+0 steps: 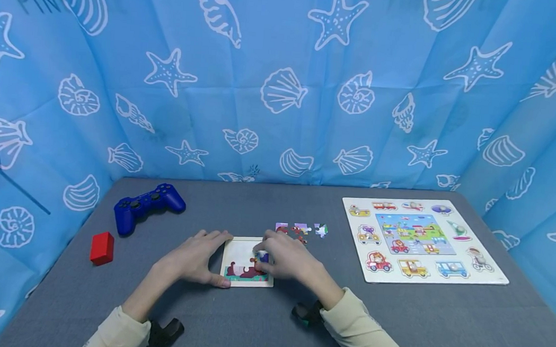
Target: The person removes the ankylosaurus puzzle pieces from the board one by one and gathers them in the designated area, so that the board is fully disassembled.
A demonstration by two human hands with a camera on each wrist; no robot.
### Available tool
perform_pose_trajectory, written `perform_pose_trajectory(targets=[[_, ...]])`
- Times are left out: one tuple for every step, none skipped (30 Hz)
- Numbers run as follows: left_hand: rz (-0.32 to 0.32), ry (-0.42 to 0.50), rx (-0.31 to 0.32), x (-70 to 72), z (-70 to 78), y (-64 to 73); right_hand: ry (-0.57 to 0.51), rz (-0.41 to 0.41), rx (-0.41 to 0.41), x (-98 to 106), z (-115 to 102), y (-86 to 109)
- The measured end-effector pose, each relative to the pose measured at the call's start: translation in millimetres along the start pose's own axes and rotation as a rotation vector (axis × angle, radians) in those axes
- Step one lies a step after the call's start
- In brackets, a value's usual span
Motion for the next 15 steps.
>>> perform_pose_trajectory(targets=[[0.001,0.000,-0.001,0.1,0.3,0.1,0.005,-0.002,-0.003,-0.4,0.0,0.2],[0.002,-0.003,-0.007,0.1,0.6,0.1,0.006,-0.006,-0.008,-0.7,0.0,0.4],[0.003,-0.003,-0.008,0.1,0.7,0.3,0.009,-0.009,-0.011,-1.2,0.1,0.6],[0.005,-0.004,-0.011,0.2,0.9,0.4,0.016,-0.012,-0.014,-1.5,0.1,0.8],[0.007,-0.005,-0.013,0.3,1.1,0.8,0.022,-0.014,-0.017,-1.8,0.2,0.9],[0.008,-0.006,-0.015,0.4,1.1,0.9,0.025,-0.015,-0.018,-2.4,0.3,1.2],[0.010,-0.007,-0.018,0.6,1.1,1.2,0.026,-0.015,-0.016,-2.7,0.1,1.5],[0.011,-0.008,-0.020,0.5,0.9,1.2,0.027,-0.015,-0.016,-2.8,0.2,1.6],[0.012,-0.007,-0.019,0.6,0.8,1.4,0.026,-0.015,-0.013,-3.0,0.1,1.8],[0.013,-0.008,-0.019,0.8,0.9,1.6,0.023,-0.015,-0.011,-2.9,-0.1,2.1],[0.013,-0.009,-0.019,0.8,0.8,1.6,0.017,-0.014,-0.009,-2.9,-0.2,2.3],[0.013,-0.009,-0.018,0.9,0.9,1.6,0.012,-0.012,-0.006,-3.0,-0.3,2.5],[0.013,-0.009,-0.017,0.7,0.7,1.4,0.012,-0.011,-0.006,-2.7,-0.4,2.7],[0.012,-0.007,-0.014,0.8,0.8,1.3,0.009,-0.008,-0.006,-2.5,-0.6,3.1],[0.011,-0.009,-0.016,0.8,1.0,1.2,0.008,-0.006,-0.005,-2.5,-0.9,3.6]])
Point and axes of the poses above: each hand's wrist, its own y-axis away from the middle knuckle, its own x-axis out of the back of the hand, z = x × y, the point moved 4 cm from there along -y, towards the middle knuckle, and after that the axes turned 2 degrees about x, right-handed, at the moved point
